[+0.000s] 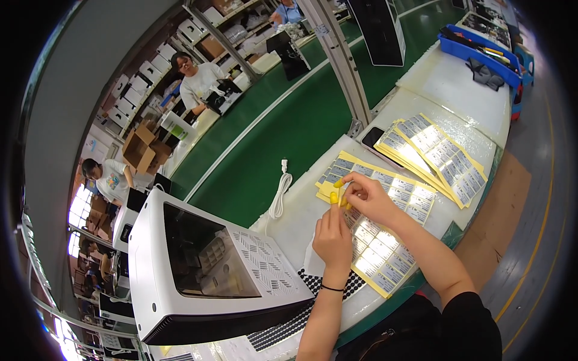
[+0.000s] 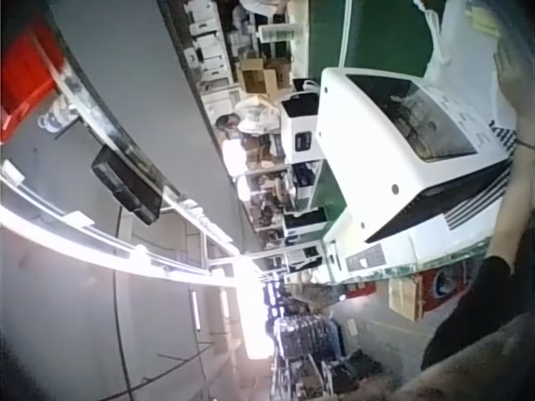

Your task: Inspecting and applying labels to plastic electronic device housings on an assembly line.

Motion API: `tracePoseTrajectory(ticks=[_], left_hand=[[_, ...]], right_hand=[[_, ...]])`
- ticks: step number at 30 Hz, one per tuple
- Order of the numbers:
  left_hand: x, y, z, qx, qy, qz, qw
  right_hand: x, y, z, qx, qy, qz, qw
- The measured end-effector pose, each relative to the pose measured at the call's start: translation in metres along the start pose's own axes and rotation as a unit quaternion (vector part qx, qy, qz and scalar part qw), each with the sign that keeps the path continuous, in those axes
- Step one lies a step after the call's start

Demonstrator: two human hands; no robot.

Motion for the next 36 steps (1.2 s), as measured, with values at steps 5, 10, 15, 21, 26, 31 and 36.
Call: tracePoseTrajectory(ticks=[5,10,15,21,26,31,36], left_hand=[[0.005,-0.006,-0.004,0.011,-0.095,0.242,0.965],[0.015,0.006,0.002,0.028,-0.175,0.431,0.885],[0.021,0.01,0.001,0.01,-0.132,0.397,0.908],[0.02,0.019,0.006,0.097,-0.216,0.545,0.804],[0.009,0.015,0.005,0.035,-0.219,0.523,0.823],[0.002,0.005,0.001,0.05,-0.227,0.531,0.815],[0.001,0.002,0.002,0.062,-0.254,0.534,0.804]], right_hand=[[0.026,-0.008,-0.003,-0.038,-0.188,0.272,0.943],[0.027,-0.013,-0.004,-0.014,-0.081,0.093,0.992],[0.03,-0.011,-0.002,0.033,0.004,-0.102,0.994],[0.018,-0.005,-0.001,0.059,0.015,-0.151,0.987],[0.016,0.004,0.001,0.051,0.011,-0.151,0.987],[0.01,0.018,0.002,0.045,0.002,-0.14,0.989],[0.003,0.023,0.003,0.039,-0.003,-0.104,0.994]])
Point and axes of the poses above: each hand's wrist, its own z-axis away from the middle knuckle, its own y-axis out of the palm, x = y × z, the point moved 2 cm from there along -z, towards the middle knuckle, and after that the axes turned 1 degree about x, right-handed, at the moved point
